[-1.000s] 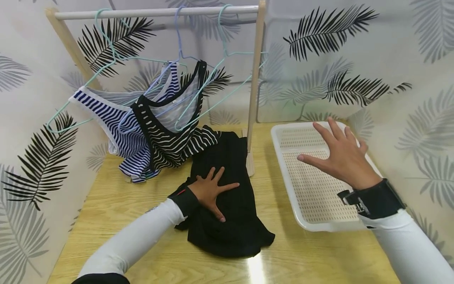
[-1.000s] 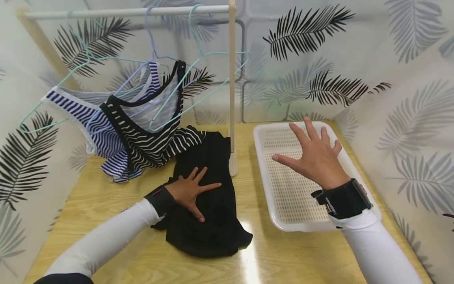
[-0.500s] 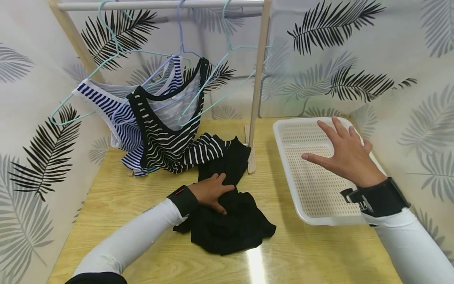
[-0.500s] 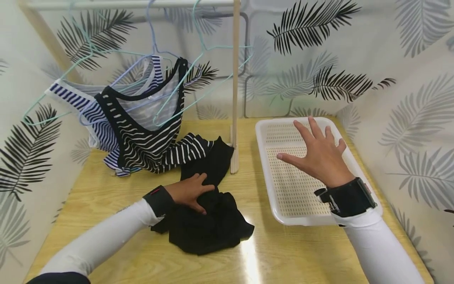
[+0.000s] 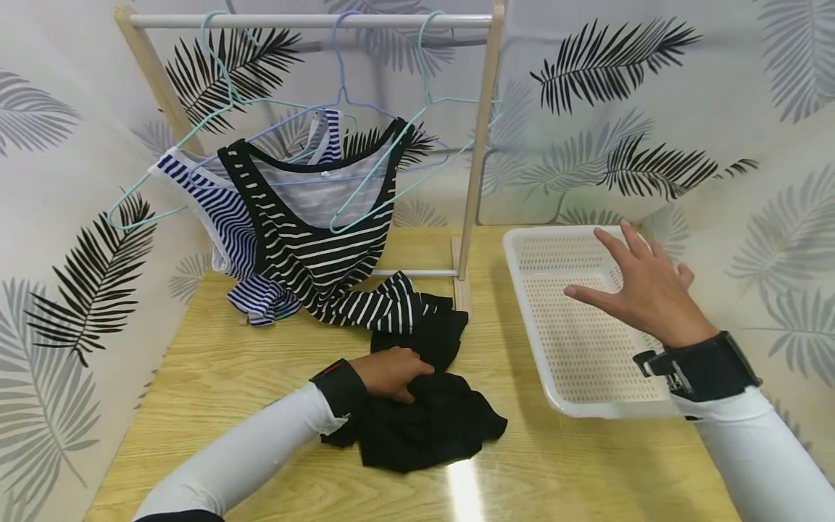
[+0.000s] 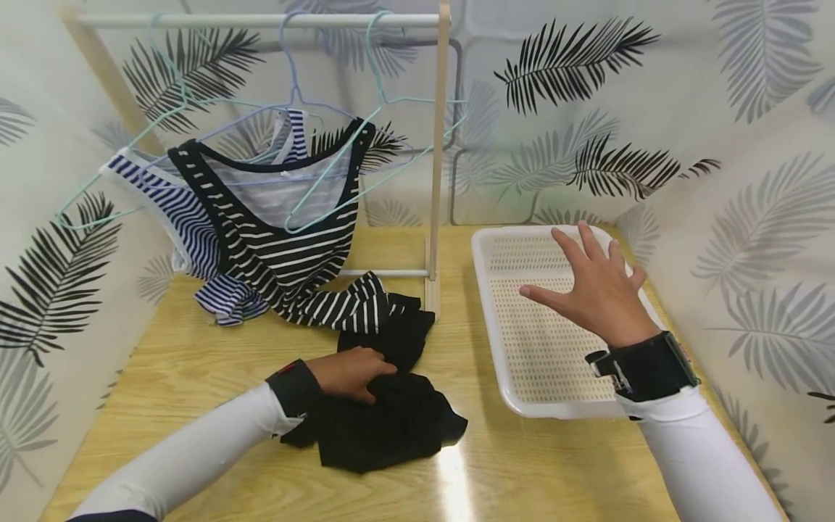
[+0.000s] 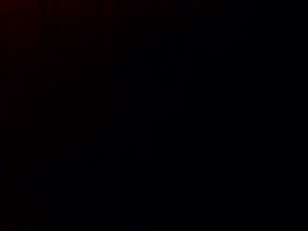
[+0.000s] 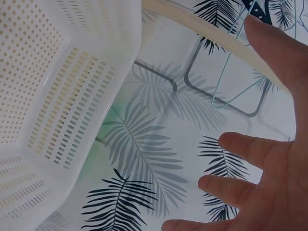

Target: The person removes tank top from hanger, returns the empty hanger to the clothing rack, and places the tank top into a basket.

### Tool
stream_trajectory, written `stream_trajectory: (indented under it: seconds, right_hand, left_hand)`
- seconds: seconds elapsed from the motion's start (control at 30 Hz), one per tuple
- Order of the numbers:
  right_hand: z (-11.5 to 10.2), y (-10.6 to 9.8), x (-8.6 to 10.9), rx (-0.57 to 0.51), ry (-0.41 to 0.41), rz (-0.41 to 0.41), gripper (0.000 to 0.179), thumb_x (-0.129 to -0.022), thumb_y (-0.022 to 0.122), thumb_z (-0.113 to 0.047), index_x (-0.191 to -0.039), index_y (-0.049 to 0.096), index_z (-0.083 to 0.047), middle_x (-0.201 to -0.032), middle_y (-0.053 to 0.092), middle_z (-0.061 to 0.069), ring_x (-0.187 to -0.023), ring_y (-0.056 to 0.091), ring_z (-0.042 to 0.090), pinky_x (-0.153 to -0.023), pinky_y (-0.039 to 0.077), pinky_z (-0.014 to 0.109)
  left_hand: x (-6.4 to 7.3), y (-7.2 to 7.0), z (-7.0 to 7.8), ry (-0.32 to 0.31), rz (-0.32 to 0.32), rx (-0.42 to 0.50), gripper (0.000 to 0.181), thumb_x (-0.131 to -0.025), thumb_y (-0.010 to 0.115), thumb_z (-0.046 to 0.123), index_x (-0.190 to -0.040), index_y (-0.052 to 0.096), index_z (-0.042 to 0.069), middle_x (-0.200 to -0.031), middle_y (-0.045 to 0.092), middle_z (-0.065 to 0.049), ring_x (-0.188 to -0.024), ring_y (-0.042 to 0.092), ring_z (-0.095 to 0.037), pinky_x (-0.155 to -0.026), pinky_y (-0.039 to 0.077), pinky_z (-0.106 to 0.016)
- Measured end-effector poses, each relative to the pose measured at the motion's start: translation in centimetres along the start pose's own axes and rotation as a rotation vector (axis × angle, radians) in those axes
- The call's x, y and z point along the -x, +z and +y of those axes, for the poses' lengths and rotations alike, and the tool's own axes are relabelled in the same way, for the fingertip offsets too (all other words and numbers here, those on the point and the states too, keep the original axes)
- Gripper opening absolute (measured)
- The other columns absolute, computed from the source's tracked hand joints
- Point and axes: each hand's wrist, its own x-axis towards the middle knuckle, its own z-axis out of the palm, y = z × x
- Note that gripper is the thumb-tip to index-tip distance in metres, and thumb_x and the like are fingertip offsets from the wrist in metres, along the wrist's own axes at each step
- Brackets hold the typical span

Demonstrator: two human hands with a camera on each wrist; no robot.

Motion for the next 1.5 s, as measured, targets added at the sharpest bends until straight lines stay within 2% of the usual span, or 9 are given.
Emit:
stream_trajectory:
  seconds: [0.13, 0.23, 0.67, 0.87, 1.0, 1.13, 1.27, 1.4, 1.5]
  right_hand:
    - [0.5, 0.1, 0.0, 0.005, 0.019, -0.022, 0.104, -0.075, 0.068, -0.067, -0.154, 0.024, -0.016, -0.159, 0.006, 0.021, -0.132, 0.01, 0.065, -0.084, 0.011, 0.083]
    - [1.0, 0.1, -0.1, 0.012, 0.036, -0.045, 0.104, -0.075, 0.066, -0.068, -0.154, 0.022, -0.017, -0.159, 0.005, 0.021, -0.132, 0.008, 0.065, -0.084, 0.01, 0.083]
    - [3.0, 0.2, -0.1, 0.019, 0.075, -0.123, 0.105, -0.078, 0.063, -0.068, -0.155, 0.016, -0.016, -0.158, 0.0, 0.025, -0.131, 0.006, 0.066, -0.077, 0.011, 0.086]
    - [4.5, 0.5, -0.3, 0.003, 0.083, -0.151, 0.103, -0.08, 0.065, -0.063, -0.155, 0.016, -0.011, -0.155, 0.003, 0.031, -0.127, 0.008, 0.07, -0.077, 0.012, 0.088]
    - [6.4, 0.6, -0.5, 0.001, 0.053, -0.171, 0.099, -0.084, 0.067, -0.055, -0.153, 0.018, -0.003, -0.151, 0.009, 0.038, -0.123, 0.016, 0.072, -0.087, 0.018, 0.081]
    - [8.4, 0.3, -0.6, -0.033, 0.044, -0.218, 0.095, -0.085, 0.071, -0.044, -0.152, 0.019, 0.0, -0.145, 0.024, 0.039, -0.123, 0.031, 0.062, -0.092, 0.025, 0.075]
    - [10.4, 0.0, -0.4, -0.03, 0.099, -0.284, 0.096, -0.085, 0.073, -0.038, -0.152, 0.015, -0.001, -0.136, 0.037, 0.039, -0.116, 0.042, 0.057, -0.088, 0.032, 0.072]
    - [12.1, 0.1, -0.2, 0.021, 0.183, -0.346, 0.103, -0.083, 0.071, -0.046, -0.151, 0.01, 0.002, -0.13, 0.038, 0.045, -0.109, 0.045, 0.06, -0.086, 0.036, 0.071]
    - [13.1, 0.2, 0.0, 0.02, 0.217, -0.388, 0.105, -0.082, 0.071, -0.048, -0.15, 0.01, 0.004, -0.127, 0.04, 0.046, -0.102, 0.051, 0.058, -0.081, 0.042, 0.066]
  left_hand:
    - [-0.2, 0.2, 0.1, 0.024, 0.019, 0.024, 0.031, -0.073, 0.082, 0.013, -0.098, 0.064, 0.016, -0.09, 0.066, 0.002, -0.082, 0.063, -0.014, -0.072, 0.049, -0.03]
    - [-0.3, 0.5, -0.1, 0.031, 0.028, 0.047, 0.03, -0.073, 0.082, 0.011, -0.096, 0.063, 0.017, -0.088, 0.066, 0.004, -0.08, 0.062, -0.011, -0.069, 0.049, -0.028]
    - [-0.2, 0.7, -0.1, 0.007, 0.048, 0.061, 0.032, -0.075, 0.08, 0.011, -0.102, 0.064, 0.016, -0.091, 0.066, 0.003, -0.082, 0.062, -0.012, -0.07, 0.049, -0.029]
    - [-0.2, 1.1, -0.3, -0.004, 0.065, 0.092, 0.029, -0.076, 0.08, 0.013, -0.1, 0.063, 0.016, -0.088, 0.065, 0.005, -0.08, 0.061, -0.011, -0.069, 0.048, -0.028]
    - [0.1, 1.3, -0.3, -0.035, 0.071, 0.081, 0.031, -0.076, 0.08, 0.016, -0.103, 0.063, 0.016, -0.088, 0.064, 0.003, -0.082, 0.061, -0.014, -0.071, 0.048, -0.031]
    - [0.3, 1.3, -0.1, -0.055, 0.088, 0.069, 0.034, -0.076, 0.08, 0.017, -0.105, 0.063, 0.015, -0.089, 0.063, 0.0, -0.084, 0.061, -0.017, -0.072, 0.049, -0.034]
    - [0.3, 1.1, 0.1, -0.059, 0.092, 0.074, 0.034, -0.076, 0.08, 0.016, -0.106, 0.063, 0.015, -0.09, 0.064, -0.001, -0.084, 0.061, -0.018, -0.072, 0.049, -0.035]
    - [0.4, 1.1, 0.1, -0.061, 0.085, 0.086, 0.033, -0.076, 0.08, 0.016, -0.105, 0.063, 0.015, -0.089, 0.064, 0.0, -0.083, 0.062, -0.017, -0.07, 0.048, -0.034]
    - [0.3, 1.2, 0.0, -0.059, 0.078, 0.092, 0.034, -0.077, 0.08, 0.016, -0.106, 0.063, 0.015, -0.089, 0.064, 0.0, -0.083, 0.061, -0.016, -0.07, 0.048, -0.033]
